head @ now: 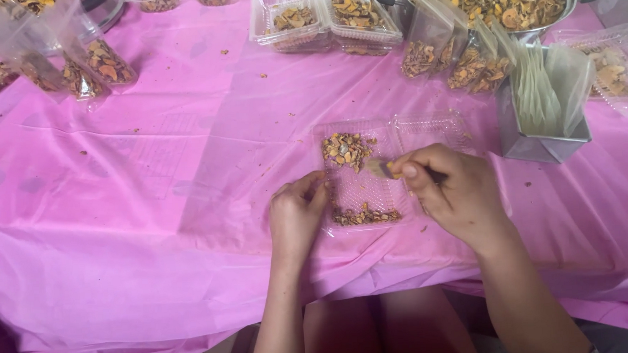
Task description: Using a small brush to clean and organize dried tea slices within plastic containers, sweeping small particles into the containers.
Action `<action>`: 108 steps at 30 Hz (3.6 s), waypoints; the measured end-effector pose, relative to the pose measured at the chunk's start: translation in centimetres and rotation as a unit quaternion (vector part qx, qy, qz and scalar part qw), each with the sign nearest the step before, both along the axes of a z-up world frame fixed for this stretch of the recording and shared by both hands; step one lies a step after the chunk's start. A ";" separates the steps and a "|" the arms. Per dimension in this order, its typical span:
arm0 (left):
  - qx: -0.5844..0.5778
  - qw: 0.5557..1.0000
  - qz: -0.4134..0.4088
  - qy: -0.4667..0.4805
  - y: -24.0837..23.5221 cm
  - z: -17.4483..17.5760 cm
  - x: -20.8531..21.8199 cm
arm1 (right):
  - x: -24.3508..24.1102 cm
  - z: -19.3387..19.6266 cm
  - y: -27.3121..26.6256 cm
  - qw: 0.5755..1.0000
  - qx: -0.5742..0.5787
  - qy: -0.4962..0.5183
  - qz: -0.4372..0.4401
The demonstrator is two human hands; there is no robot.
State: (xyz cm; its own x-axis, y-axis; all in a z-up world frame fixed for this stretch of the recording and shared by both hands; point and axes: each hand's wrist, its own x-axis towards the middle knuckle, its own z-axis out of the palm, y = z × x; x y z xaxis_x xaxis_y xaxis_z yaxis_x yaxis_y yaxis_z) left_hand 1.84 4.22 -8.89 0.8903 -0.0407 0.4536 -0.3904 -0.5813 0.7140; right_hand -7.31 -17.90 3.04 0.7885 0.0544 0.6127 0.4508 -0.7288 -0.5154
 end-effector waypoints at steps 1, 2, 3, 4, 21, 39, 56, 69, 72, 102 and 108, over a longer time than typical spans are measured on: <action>0.000 1.000 -0.001 -0.001 0.0 0.0 -0.1 | 0.1 -0.5 0.1 1.000 0.000 -0.001 -0.001; 0.003 1.000 -0.001 -0.001 0.1 0.0 -0.1 | 0.2 -1.1 0.2 0.999 -0.023 0.015 0.017; 0.006 1.000 -0.001 0.000 0.1 0.0 -0.1 | 0.3 -1.5 0.3 0.998 -0.047 0.030 0.035; 0.006 1.000 -0.002 -0.001 0.1 0.2 -0.1 | -0.1 -1.3 0.6 0.998 -0.048 0.029 0.034; 0.010 1.000 0.010 0.006 0.1 -0.2 0.0 | 0.1 -0.8 2.7 0.999 0.018 -0.001 0.046; 0.496 0.825 -0.245 0.119 -1.2 10.5 -1.1 | -4.2 -0.2 -1.8 0.987 0.130 -0.077 0.047; 0.335 0.879 -0.337 -0.048 -0.4 7.8 -1.1 | -5.6 -1.8 -2.3 0.978 0.193 -0.074 0.004; 0.074 0.936 -0.323 0.117 0.2 7.8 0.3 | -6.5 -5.1 -0.8 0.952 0.274 -0.131 0.033; 0.056 0.933 -0.340 0.107 -0.2 7.4 0.7 | -6.0 -5.9 -0.6 0.935 0.301 -0.156 0.102; 0.310 0.875 -0.342 -0.145 -3.9 4.8 -0.1 | -7.6 -8.4 -6.1 0.918 0.338 -0.197 -0.072; -0.018 0.953 -0.298 0.045 -3.7 5.4 0.1 | -6.3 -8.2 -2.6 0.915 0.338 -0.219 0.037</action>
